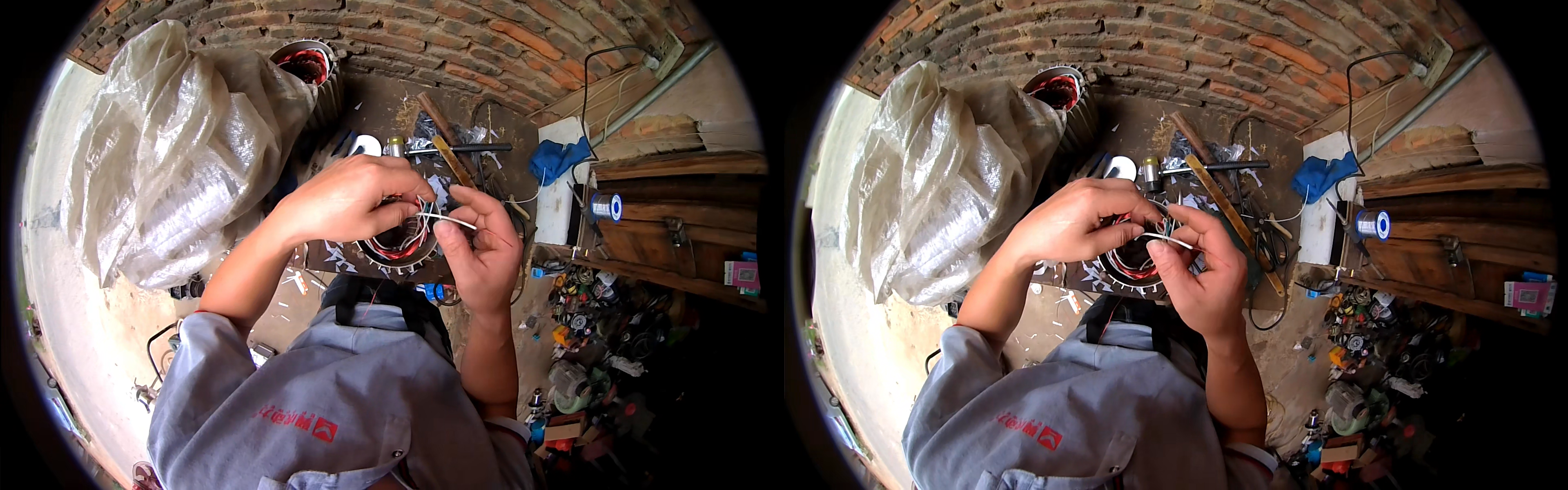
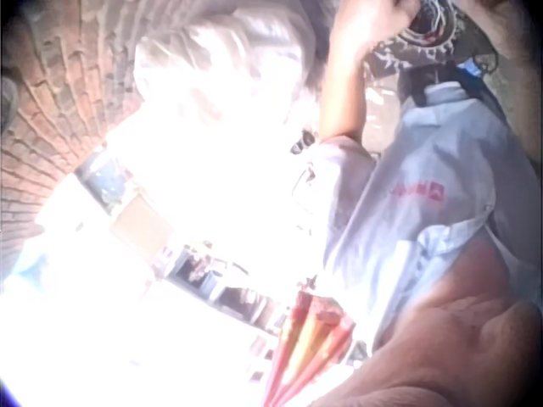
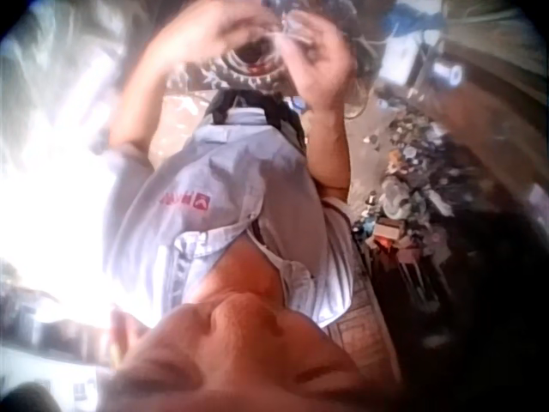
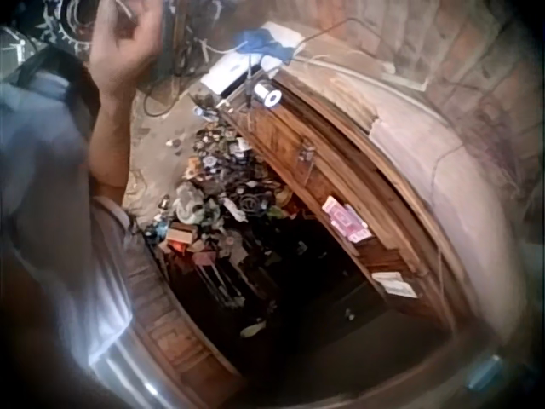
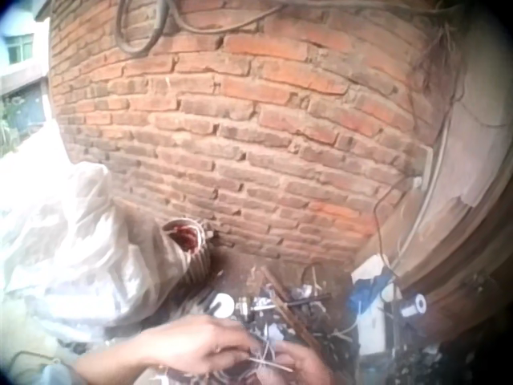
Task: The person repairs an electrical motor stator by stripping wire insulation with pliers, twisting wire ends together, and soldering the connections with a soldering iron. The person works on multiple wire connections within the stator assembly.
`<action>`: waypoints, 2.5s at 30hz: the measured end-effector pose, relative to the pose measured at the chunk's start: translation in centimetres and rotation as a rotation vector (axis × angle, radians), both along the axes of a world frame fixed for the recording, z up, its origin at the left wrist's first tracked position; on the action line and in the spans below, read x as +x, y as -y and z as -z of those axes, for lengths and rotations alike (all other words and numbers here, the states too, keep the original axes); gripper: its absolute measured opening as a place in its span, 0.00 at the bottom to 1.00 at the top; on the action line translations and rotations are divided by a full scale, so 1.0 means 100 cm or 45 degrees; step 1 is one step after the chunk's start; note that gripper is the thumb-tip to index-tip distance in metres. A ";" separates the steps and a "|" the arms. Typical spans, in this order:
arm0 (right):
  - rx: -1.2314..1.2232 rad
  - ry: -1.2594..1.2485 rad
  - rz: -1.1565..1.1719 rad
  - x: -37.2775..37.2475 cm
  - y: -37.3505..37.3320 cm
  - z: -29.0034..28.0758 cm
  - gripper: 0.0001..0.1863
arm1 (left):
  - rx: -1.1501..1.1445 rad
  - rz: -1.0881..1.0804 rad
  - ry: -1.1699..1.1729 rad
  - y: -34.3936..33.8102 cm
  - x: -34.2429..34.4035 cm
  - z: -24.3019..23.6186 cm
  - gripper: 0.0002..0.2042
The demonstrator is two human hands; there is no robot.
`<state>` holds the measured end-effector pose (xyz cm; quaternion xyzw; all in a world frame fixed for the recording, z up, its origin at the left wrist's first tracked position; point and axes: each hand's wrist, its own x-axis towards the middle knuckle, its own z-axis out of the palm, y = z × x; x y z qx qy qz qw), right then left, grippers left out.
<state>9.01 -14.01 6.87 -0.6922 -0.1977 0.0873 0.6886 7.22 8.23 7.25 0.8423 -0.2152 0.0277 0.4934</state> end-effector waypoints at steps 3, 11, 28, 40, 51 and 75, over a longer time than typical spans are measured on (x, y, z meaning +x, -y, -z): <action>-0.095 0.293 -0.003 0.014 0.004 -0.015 0.10 | 0.015 0.067 0.021 0.002 0.010 -0.006 0.08; -0.156 0.394 0.233 0.019 0.018 -0.036 0.06 | 0.434 -0.021 0.047 0.001 0.010 0.013 0.06; 0.064 -0.095 0.245 -0.024 0.058 0.016 0.18 | -0.581 -0.272 -0.614 -0.024 -0.033 0.028 0.10; -0.273 0.003 -0.434 -0.074 0.009 0.015 0.06 | -1.026 0.075 -0.788 0.024 -0.111 0.008 0.12; -0.133 -0.012 -0.116 -0.068 0.063 0.023 0.10 | 0.216 -0.041 -0.306 -0.034 -0.109 0.030 0.15; 0.191 0.162 0.308 -0.076 0.073 0.004 0.11 | -0.261 0.139 0.008 0.065 -0.036 0.002 0.09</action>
